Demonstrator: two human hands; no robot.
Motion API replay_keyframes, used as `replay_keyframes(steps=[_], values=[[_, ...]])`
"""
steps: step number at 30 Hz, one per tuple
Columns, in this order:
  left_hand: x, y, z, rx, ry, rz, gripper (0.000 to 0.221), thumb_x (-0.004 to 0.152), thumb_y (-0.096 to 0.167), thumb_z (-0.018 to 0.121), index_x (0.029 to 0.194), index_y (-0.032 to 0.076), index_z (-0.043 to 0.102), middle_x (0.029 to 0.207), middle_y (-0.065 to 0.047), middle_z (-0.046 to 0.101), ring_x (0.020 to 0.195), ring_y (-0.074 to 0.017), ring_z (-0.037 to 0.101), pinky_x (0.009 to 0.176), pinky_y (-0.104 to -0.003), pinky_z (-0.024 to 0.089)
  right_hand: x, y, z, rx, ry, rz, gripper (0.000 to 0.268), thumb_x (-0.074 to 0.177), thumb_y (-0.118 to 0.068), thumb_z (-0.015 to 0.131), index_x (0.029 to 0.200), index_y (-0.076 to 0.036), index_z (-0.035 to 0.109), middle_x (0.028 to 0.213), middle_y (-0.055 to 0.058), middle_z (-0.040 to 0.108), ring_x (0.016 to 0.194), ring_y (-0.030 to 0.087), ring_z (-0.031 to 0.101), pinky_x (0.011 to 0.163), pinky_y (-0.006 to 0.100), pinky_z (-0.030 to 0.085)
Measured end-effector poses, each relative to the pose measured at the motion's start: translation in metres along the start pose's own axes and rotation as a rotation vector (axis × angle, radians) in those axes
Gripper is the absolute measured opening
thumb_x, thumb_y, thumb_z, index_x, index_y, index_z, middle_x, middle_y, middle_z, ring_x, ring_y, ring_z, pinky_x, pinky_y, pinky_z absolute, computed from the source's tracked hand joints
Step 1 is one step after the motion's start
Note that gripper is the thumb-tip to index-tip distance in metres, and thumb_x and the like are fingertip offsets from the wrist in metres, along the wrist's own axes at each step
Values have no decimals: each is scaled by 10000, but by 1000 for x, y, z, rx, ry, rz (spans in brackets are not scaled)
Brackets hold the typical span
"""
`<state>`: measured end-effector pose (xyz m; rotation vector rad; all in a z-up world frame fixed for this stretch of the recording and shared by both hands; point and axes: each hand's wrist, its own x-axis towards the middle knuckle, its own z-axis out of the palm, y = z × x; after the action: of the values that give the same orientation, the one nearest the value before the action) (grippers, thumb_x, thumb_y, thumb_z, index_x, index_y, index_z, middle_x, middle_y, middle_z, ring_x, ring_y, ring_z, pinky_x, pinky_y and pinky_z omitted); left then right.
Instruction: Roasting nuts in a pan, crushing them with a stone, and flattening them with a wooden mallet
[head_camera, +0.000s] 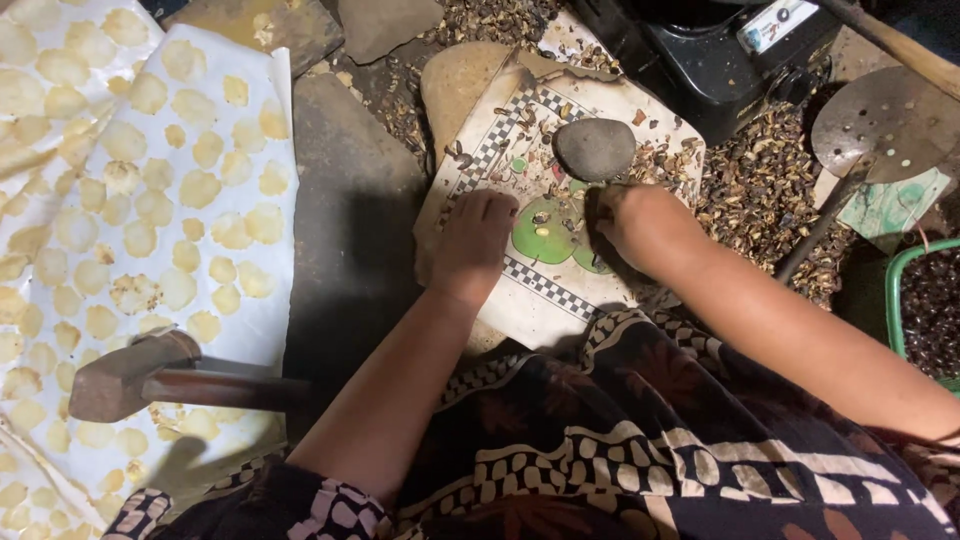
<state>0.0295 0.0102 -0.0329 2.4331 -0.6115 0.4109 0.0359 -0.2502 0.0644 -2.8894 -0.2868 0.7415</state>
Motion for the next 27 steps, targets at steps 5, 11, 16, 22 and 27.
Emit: replay_keyframes(steps=[5, 11, 16, 22, 27], values=[[24, 20, -33, -311, -18, -301, 196, 1072, 213, 495, 1187, 131, 631, 962, -106, 571, 966, -359, 663, 835, -464, 563, 1, -47, -29, 141, 130, -192, 179, 884, -206, 668, 970, -108, 791, 876, 175, 760, 855, 420, 747, 748, 542, 606], [62, 50, -71, -993, -42, -1079, 123, 945, 226, 616, 835, 197, 663, 720, 40, 572, 632, -117, 605, 514, -248, 424, 16, -59, 19, 57, 169, -316, 191, 914, -211, 575, 1008, -149, 729, 913, 110, 712, 879, 386, 733, 756, 497, 596], [60, 58, -65, -1367, 44, -1396, 181, 938, 208, 608, 835, 80, 682, 637, -43, 527, 558, -165, 596, 469, -241, 456, 15, -64, -17, 93, 84, -227, 250, 874, -297, 679, 1068, -142, 703, 940, 110, 683, 910, 373, 737, 754, 490, 612], [62, 42, -41, -1849, -55, -1381, 172, 1000, 305, 625, 990, 133, 624, 914, -45, 702, 605, -180, 630, 405, -139, 356, -45, -95, -150, 220, 233, -449, 391, 904, -309, 697, 1227, -89, 669, 1032, 254, 727, 966, 504, 703, 801, 633, 563], [131, -49, -164, -1229, -275, -883, 291, 877, 40, 501, 1099, 99, 680, 754, -61, 592, 602, -180, 601, 481, -262, 410, -76, -93, -217, 457, 476, -494, 215, 1102, -41, 607, 1236, 90, 712, 1115, 203, 712, 845, 259, 696, 798, 323, 514]])
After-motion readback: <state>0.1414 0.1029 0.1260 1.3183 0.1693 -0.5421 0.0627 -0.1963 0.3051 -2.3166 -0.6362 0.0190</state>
